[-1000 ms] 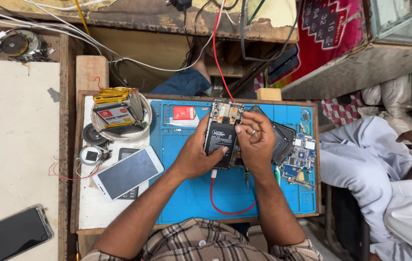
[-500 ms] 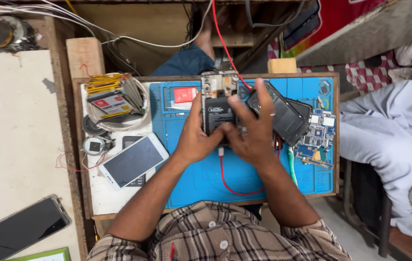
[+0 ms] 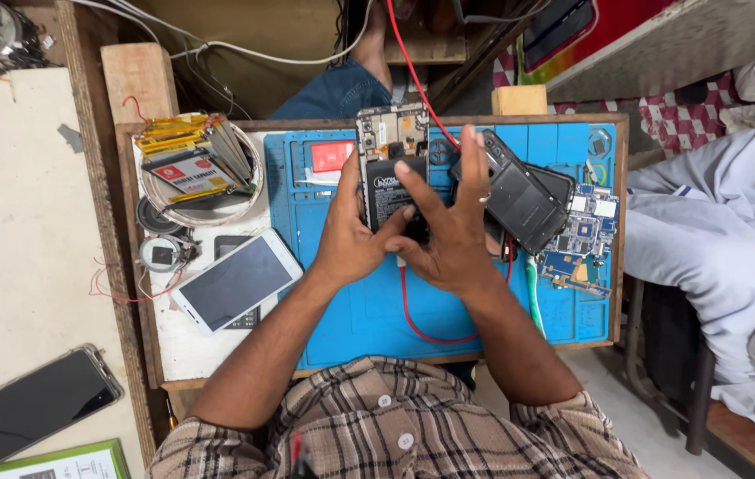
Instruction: The person disassembles a smartphone, removes the back cover, and detaches the battery connector. They then reconnect the battery, plug in a charging cable, and reattach the back cover while the device remains powered.
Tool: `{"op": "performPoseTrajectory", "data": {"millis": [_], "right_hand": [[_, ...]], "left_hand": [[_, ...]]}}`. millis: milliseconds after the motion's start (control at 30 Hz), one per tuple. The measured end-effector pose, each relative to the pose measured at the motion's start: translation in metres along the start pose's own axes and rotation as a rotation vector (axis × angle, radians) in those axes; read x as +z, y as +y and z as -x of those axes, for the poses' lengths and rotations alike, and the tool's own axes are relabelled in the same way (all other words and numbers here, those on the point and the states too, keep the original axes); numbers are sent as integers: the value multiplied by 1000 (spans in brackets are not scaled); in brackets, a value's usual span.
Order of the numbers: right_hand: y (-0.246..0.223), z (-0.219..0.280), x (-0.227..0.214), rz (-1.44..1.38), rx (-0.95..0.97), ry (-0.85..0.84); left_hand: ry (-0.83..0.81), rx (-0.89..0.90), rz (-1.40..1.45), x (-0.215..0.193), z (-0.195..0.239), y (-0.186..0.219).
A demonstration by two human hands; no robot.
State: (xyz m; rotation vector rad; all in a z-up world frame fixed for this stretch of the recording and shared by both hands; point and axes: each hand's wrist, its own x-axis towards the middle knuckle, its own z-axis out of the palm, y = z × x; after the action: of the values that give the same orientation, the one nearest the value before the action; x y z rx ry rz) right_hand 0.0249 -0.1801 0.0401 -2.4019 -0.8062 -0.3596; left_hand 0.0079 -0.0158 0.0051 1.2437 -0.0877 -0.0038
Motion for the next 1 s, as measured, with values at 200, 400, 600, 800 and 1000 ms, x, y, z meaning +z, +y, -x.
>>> {"op": "performPoseTrajectory", "data": {"millis": [200, 400, 600, 800, 1000], "right_hand": [[7, 6, -3, -236, 234, 81], [19, 11, 10, -1103, 481, 141], [17, 11, 11, -1009, 482, 133], [9, 1, 6, -932, 420, 211], [8, 3, -2, -200, 182, 252]], "left_hand": [[-9, -1, 54, -2, 1, 1], [-32, 28, 45, -2, 2, 3], [-27, 8, 40, -3, 3, 0], [-73, 29, 3, -3, 5, 1], [-169, -20, -177, 1, 8, 10]]}}
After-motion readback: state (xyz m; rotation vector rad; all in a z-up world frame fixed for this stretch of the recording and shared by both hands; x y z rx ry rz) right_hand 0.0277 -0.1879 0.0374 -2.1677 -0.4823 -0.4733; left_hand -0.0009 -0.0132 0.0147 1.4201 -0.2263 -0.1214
